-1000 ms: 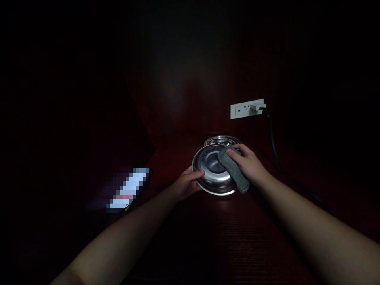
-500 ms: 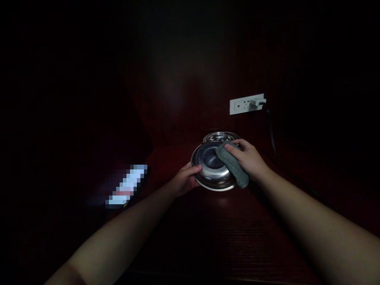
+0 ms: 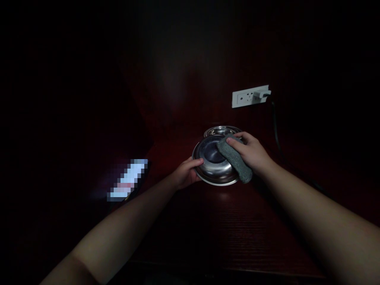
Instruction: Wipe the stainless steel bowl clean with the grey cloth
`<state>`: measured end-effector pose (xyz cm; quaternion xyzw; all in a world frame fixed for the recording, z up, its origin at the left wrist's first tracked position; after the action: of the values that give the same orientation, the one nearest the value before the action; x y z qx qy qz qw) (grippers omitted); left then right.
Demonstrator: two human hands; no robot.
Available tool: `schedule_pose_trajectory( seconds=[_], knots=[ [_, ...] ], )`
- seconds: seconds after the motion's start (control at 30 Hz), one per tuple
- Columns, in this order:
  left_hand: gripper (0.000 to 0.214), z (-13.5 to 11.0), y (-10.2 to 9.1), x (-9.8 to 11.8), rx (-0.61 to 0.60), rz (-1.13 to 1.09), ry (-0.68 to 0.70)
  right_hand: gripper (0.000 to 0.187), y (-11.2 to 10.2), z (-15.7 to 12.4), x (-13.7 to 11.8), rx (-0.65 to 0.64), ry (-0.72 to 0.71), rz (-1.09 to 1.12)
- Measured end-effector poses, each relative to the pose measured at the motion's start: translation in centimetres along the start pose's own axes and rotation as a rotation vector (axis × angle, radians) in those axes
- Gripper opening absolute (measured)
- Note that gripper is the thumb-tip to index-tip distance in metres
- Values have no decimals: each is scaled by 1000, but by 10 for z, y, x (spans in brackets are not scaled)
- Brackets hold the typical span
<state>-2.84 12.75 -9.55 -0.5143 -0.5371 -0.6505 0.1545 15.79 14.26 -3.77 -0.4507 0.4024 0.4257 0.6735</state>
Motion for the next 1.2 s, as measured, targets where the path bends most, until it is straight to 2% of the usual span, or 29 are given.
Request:
schedule_pose_trajectory(
  seconds=[0.27,0.53,0.7,0.97,1.2],
  knots=[
    [41,2,0,-1,-31,2,-12,32,3,1,5,-35,59,127],
    [43,2,-1,-1,-8,4,-6,30,3,3,9,-21,31,114],
    [37,0,3,1,-47,-10,15,31,4,5,13,-22,6,79],
    [44,1,1,0,-15,6,3,30,3,5,11,-30,-8,70],
    [41,0,1,0,-11,5,5,28,3,3,7,-27,-16,54]
  ],
)
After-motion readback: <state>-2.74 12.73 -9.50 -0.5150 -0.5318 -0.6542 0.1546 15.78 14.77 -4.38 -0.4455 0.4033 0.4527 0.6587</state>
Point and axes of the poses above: each hand's wrist, its own z-axis towards the middle knuckle, its own y-axis out of the palm, x = y × z, the point moved 7 cm from there along z, towards the middle knuckle, and after that the axes turned 5 degrees about -z, right-handed, at the moved point
